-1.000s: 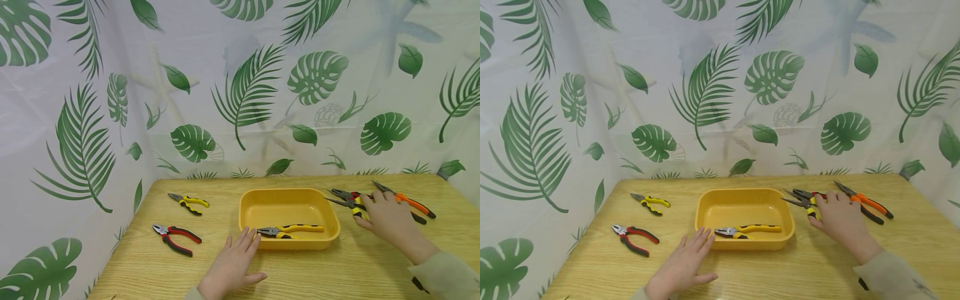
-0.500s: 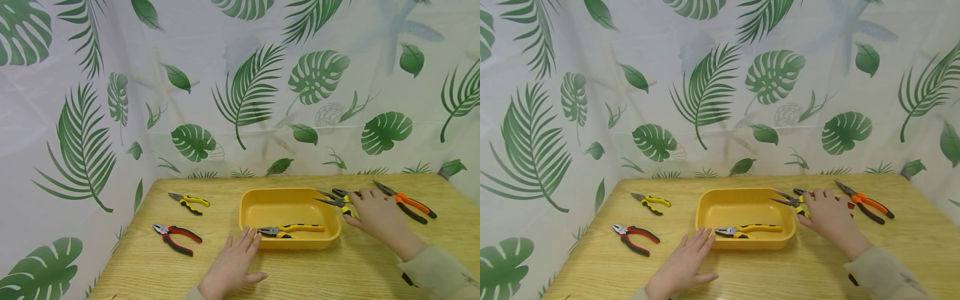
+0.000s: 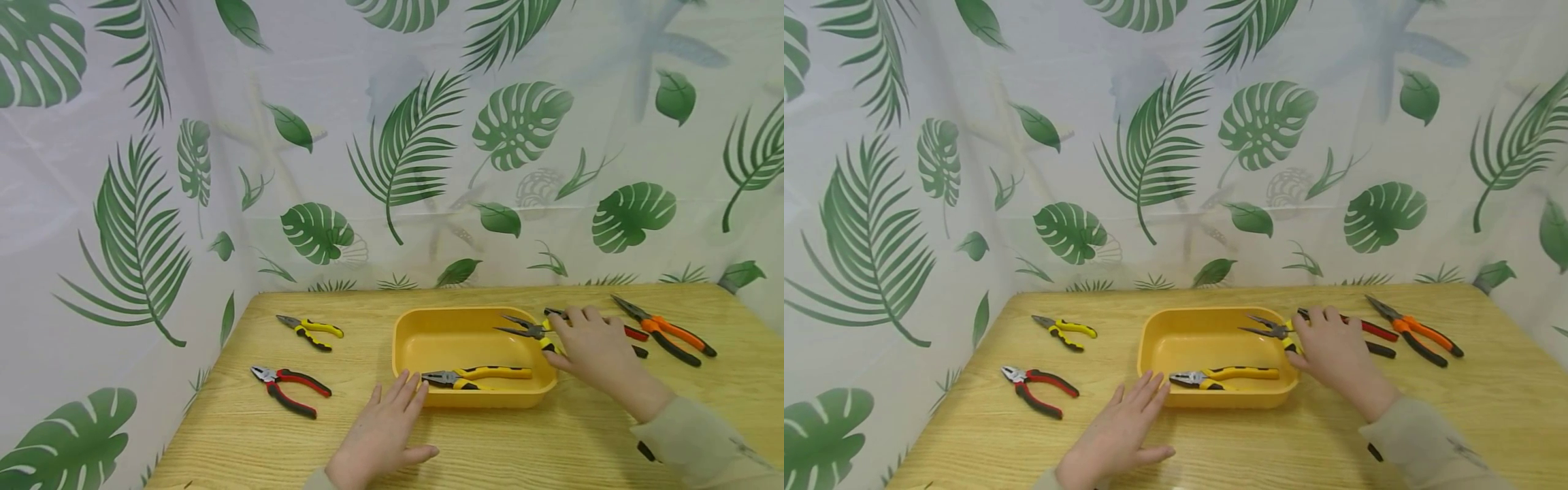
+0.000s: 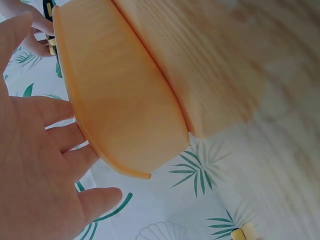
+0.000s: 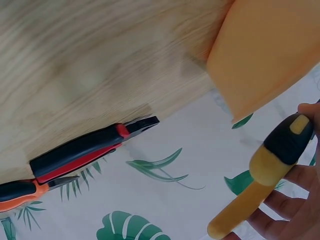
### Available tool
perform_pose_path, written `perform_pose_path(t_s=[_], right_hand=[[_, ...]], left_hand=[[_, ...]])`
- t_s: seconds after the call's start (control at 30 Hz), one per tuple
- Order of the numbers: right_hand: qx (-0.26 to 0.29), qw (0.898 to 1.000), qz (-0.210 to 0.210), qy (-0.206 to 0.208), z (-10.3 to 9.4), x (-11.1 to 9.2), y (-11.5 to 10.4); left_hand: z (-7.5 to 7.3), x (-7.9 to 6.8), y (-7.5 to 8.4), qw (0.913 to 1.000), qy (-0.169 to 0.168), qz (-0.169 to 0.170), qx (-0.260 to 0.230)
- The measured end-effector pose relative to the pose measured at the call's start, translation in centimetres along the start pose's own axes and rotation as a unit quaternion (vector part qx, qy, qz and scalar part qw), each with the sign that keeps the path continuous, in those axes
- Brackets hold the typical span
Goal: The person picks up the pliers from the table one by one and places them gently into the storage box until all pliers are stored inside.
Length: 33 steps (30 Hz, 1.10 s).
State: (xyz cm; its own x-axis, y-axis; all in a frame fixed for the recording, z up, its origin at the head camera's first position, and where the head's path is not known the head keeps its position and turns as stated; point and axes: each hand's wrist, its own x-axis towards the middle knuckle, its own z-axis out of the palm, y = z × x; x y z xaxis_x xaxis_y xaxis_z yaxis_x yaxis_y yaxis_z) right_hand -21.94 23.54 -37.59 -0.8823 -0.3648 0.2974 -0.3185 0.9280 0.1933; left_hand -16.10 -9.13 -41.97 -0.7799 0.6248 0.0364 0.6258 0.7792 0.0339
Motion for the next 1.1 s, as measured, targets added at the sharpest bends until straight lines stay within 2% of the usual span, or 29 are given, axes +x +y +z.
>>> perform_pose_path(t_s=[0.37,0.8,1.1], right_hand=[[-0.027,0.999,-0.016,-0.005,0.1,1.3,-1.8],[-0.045,0.997,-0.056,0.011,0.2,2.5,-3.5],[-0.062,0.994,-0.084,0.002,0.4,3.6,-4.4]], left_hand=[[0.0,0.1,0.0,1.0,0.002,0.002,0.002],[0.0,0.0,-0.1,1.0,-0.004,0.004,-0.003],[0.0,0.0,-0.1,0.9999,0.004,0.005,0.009]])
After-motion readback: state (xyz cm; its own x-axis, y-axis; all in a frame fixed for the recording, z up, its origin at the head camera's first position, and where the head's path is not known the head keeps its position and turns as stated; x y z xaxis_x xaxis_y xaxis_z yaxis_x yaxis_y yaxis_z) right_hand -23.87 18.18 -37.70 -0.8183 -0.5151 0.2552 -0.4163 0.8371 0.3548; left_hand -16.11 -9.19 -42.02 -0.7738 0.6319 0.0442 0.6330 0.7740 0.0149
